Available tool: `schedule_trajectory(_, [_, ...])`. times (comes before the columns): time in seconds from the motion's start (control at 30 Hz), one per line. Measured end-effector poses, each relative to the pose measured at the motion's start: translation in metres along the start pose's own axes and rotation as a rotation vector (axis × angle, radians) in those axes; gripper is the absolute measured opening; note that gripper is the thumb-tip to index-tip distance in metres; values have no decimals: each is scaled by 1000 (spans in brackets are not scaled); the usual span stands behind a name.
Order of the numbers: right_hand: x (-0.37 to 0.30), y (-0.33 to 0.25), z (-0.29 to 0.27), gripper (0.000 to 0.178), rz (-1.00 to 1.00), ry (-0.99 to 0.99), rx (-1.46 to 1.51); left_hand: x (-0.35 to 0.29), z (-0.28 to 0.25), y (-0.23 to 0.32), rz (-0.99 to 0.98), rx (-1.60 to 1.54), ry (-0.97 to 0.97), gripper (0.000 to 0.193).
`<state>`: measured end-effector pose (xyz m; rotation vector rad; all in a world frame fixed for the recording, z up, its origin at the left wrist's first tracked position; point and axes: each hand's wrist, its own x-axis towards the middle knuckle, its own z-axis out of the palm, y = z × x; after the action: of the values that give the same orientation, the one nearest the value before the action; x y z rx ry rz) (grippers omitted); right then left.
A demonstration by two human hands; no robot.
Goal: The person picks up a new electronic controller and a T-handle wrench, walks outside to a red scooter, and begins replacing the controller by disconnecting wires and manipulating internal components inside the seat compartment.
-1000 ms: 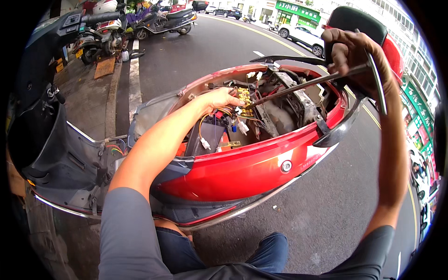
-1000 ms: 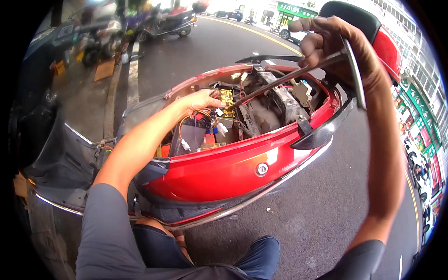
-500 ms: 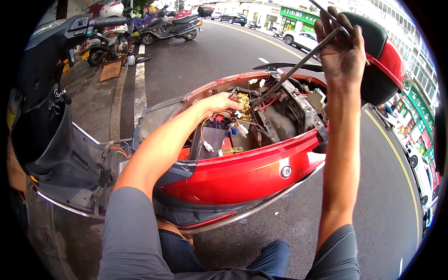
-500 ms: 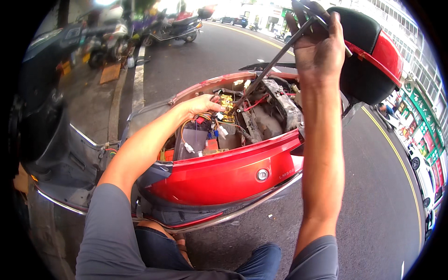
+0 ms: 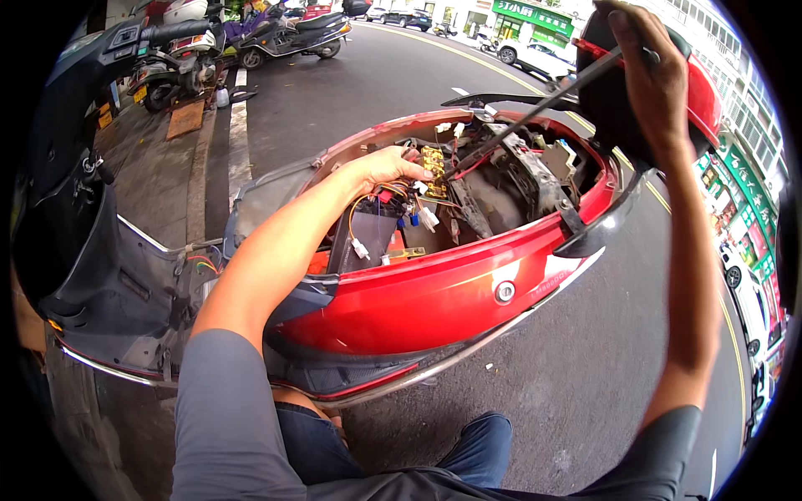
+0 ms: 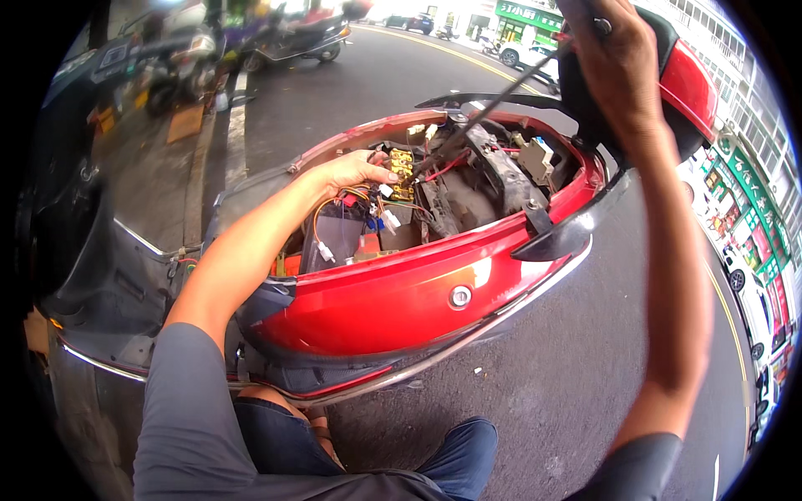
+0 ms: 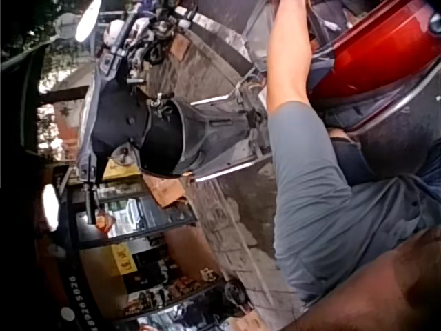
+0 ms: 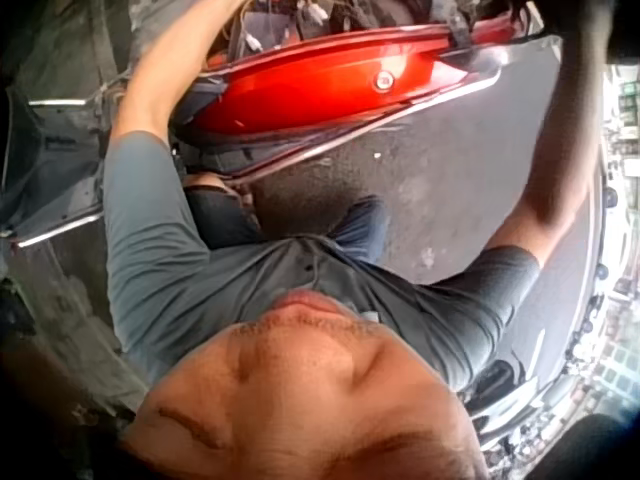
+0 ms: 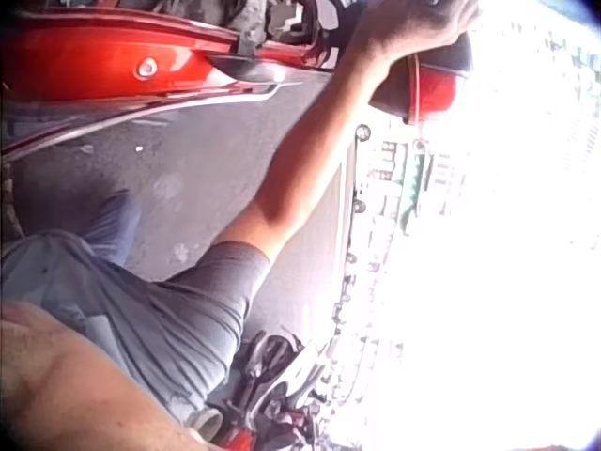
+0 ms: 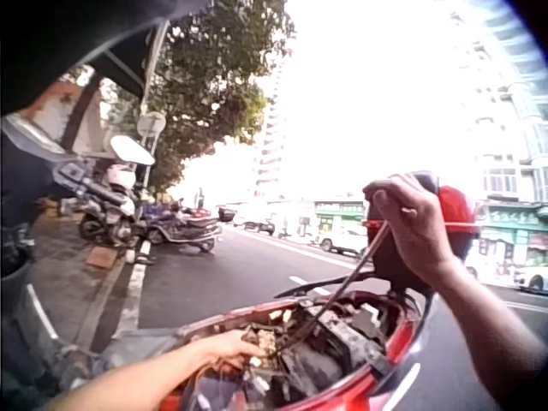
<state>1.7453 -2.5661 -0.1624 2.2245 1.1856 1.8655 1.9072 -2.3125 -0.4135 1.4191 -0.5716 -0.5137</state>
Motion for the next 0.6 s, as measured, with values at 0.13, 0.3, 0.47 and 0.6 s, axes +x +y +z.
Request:
schedule_trajectory(0.13, [-3,-24,64,41,658,778,1287,4,-10,-7,6,64,-33,35])
schedule_trajectory(0.3, [-41,-9,70,54,790,495,1934,5,-18,-7,-39,119,-28,41])
schedule_trajectory(0.47, [-62,-18,58,46,992,887,1277,0,-10,-2,-33,68,-20,43])
schedule_trajectory(0.6, [-59,-27,55,34,931,1053,996,1,-9,-3,11,72,31,39])
